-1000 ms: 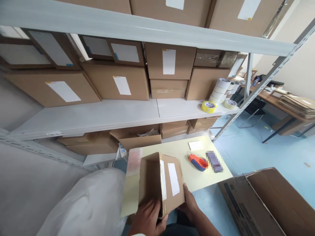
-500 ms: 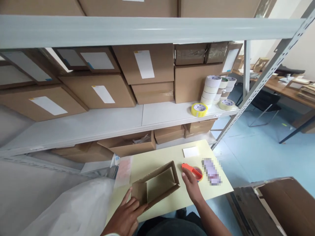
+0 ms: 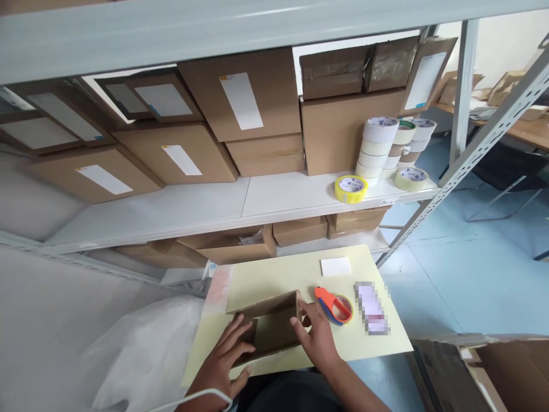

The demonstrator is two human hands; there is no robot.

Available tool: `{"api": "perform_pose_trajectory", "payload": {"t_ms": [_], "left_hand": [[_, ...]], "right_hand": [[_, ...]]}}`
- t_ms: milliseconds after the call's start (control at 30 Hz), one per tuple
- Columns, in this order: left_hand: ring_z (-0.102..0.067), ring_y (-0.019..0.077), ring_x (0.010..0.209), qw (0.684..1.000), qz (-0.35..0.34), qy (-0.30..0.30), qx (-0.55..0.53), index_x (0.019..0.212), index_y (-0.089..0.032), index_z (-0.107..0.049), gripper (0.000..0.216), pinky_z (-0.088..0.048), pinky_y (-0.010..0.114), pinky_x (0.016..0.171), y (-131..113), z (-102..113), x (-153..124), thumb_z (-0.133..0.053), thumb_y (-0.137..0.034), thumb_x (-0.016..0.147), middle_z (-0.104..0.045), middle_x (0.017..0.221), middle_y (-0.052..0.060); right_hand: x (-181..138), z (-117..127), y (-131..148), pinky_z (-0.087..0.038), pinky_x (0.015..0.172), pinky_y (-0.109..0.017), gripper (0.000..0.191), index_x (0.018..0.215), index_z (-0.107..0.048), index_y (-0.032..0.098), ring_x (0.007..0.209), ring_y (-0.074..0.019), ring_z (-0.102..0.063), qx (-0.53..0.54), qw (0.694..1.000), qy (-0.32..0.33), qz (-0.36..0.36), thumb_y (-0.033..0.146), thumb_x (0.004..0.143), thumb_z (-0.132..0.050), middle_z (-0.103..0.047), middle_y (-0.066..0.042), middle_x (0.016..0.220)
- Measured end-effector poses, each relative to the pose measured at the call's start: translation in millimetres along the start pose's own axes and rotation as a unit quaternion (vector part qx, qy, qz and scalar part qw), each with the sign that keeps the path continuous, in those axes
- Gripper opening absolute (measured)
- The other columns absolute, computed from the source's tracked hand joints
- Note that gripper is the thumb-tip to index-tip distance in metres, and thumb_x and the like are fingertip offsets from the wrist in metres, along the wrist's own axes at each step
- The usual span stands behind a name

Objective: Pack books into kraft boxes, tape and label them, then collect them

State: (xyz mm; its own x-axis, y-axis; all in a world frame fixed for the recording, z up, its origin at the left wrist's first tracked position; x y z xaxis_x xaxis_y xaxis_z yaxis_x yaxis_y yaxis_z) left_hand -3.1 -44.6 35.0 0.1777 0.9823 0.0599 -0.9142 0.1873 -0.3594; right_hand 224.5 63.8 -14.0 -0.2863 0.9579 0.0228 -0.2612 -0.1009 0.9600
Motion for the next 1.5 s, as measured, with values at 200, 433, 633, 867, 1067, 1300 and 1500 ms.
{"api": "perform_pose_trajectory", "payload": {"t_ms": [200,433,633,867,1067,1300,1500], "left_hand": [[-0.048,0.0326,0.144,0.992,0.073,0.074,-0.074,0.111,-0.026,-0.073,0.038,-0.048,0.051,0.114,10.0,-3.3,17.2,-0.068,-0.019,0.074,-0.059,0.148,0.009],[-0.07,0.0251,0.104,0.979,0.116,0.095,-0.138,0.107,-0.026,-0.074,0.036,-0.055,0.038,0.095,19.3,-7.8,23.2,-0.074,-0.031,0.071,-0.075,0.105,0.004],[-0.069,0.0209,0.087,0.977,0.122,0.106,-0.141,0.09,-0.026,-0.074,0.021,-0.053,0.031,0.081,13.9,-6.8,23.7,-0.074,-0.034,0.071,-0.074,0.09,0.0],[-0.068,0.0188,0.086,0.987,0.126,0.006,-0.095,0.093,-0.029,-0.073,0.016,-0.054,0.029,0.078,25.1,-7.3,16.4,-0.069,-0.04,0.082,-0.072,0.089,-0.001],[-0.049,0.0385,0.136,0.96,0.186,-0.209,0.013,0.127,-0.022,-0.062,0.053,-0.04,0.056,0.114,39.0,-8.2,-1.4,-0.069,-0.05,0.082,-0.057,0.141,0.017],[-0.049,0.0329,0.137,0.963,0.224,-0.147,-0.04,0.144,-0.025,-0.052,0.066,-0.044,0.049,0.115,58.6,-13.1,0.7,-0.061,-0.053,0.085,-0.05,0.143,0.012],[-0.055,0.0313,0.131,0.966,0.215,-0.115,-0.088,0.132,-0.026,-0.065,0.046,-0.05,0.049,0.11,58.8,-23.5,-6.5,-0.054,-0.047,0.092,-0.053,0.139,0.01]], "right_hand": [[14.1,-5.0,4.9,-0.05,0.066,-0.033,0.048,0.127,-0.07,0.021,0.068,-0.0192,-0.057,-0.012,0.995,0.093,-0.028,0.051,0.089,-0.068,-0.06,-0.002,0.077],[19.6,-9.7,4.8,-0.041,0.058,-0.025,0.049,0.123,-0.066,0.023,0.059,-0.013,-0.052,0.061,0.978,0.17,-0.107,0.045,0.081,-0.077,-0.054,0.007,0.063],[25.4,-17.9,-2.6,-0.038,0.052,-0.024,0.051,0.117,-0.067,0.023,0.053,-0.0129,-0.054,0.089,0.962,0.212,-0.15,0.041,0.072,-0.084,-0.059,0.007,0.06],[27.2,-17.5,-3.8,-0.038,0.054,-0.028,0.053,0.064,-0.066,0.02,0.048,-0.0125,-0.043,0.021,0.97,0.219,-0.107,0.062,0.095,-0.054,-0.047,0.003,0.05],[6.9,-20.1,-15.3,-0.041,0.06,-0.027,0.044,0.103,-0.073,0.02,0.06,-0.0141,-0.05,0.071,0.977,0.178,-0.094,0.061,0.092,-0.061,-0.055,0.003,0.063],[0.3,-20.0,-19.1,-0.052,0.068,-0.029,0.05,0.131,-0.058,0.023,0.069,-0.0141,-0.059,0.029,0.993,0.086,-0.074,0.031,0.084,-0.07,-0.065,-0.002,0.094],[3.3,-22.3,-8.7,-0.057,0.096,-0.042,0.059,0.145,-0.056,0.033,0.103,-0.0224,-0.068,-0.055,0.992,0.105,0.031,0.023,0.088,-0.064,-0.05,-0.011,0.151]]}}
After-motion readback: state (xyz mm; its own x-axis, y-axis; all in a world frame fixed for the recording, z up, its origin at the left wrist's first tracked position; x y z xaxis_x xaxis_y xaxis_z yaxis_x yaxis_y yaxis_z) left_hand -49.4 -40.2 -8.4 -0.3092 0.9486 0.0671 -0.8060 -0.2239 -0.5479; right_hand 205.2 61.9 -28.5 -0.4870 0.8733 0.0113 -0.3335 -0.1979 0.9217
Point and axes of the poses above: each hand's wrist, its own x-axis towards the middle knuckle, its own z-axis out of the back of the hand, y = z × x, the point moved 6 cm from there along x, towards the middle knuckle
